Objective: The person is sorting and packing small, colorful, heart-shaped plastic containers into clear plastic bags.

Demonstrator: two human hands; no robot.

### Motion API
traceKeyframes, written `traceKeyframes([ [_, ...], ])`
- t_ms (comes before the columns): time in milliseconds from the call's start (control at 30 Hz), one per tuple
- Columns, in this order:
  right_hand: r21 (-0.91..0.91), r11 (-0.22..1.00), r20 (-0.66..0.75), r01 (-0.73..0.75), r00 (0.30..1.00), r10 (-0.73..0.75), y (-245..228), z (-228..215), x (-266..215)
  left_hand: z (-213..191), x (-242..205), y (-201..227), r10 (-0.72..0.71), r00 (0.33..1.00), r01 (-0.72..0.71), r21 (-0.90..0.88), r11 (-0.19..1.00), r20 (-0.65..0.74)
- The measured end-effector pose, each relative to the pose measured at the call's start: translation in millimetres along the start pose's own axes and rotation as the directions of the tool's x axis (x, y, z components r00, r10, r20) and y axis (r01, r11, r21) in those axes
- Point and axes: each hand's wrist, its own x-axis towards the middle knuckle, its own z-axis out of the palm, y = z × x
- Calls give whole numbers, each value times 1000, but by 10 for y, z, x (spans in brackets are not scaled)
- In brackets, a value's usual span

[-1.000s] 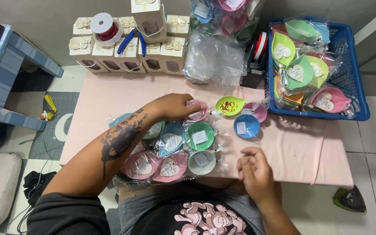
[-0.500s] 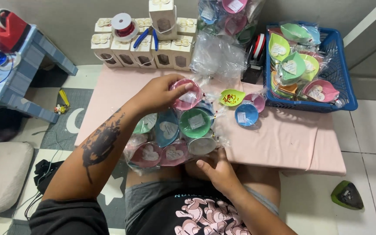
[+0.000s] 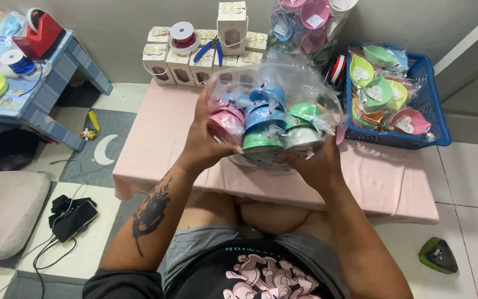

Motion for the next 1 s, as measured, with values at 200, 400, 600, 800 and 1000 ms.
traceKeyframes([
  [200,297,698,-120,652,751,-650,-521,-218,-178,106,-61,28,-86,991,103,186,977,-102],
  [400,66,570,66,819,566,-822,-731,-695,-95,137,87,480,524,839,-443,740,506,144],
  [600,52,471,182,881,455,-872,-856,-895,-42,622,452,944,162,758,-648,757,82,632],
  [800,22,501,323,865,469,-822,-1416,-1283,-65,640,659,832,154,738,-675,727,127,658],
  [1000,-659,440,592,610,781,-198,-1840,-1132,-1,635,739,848,35,763,-645,756,107,646],
])
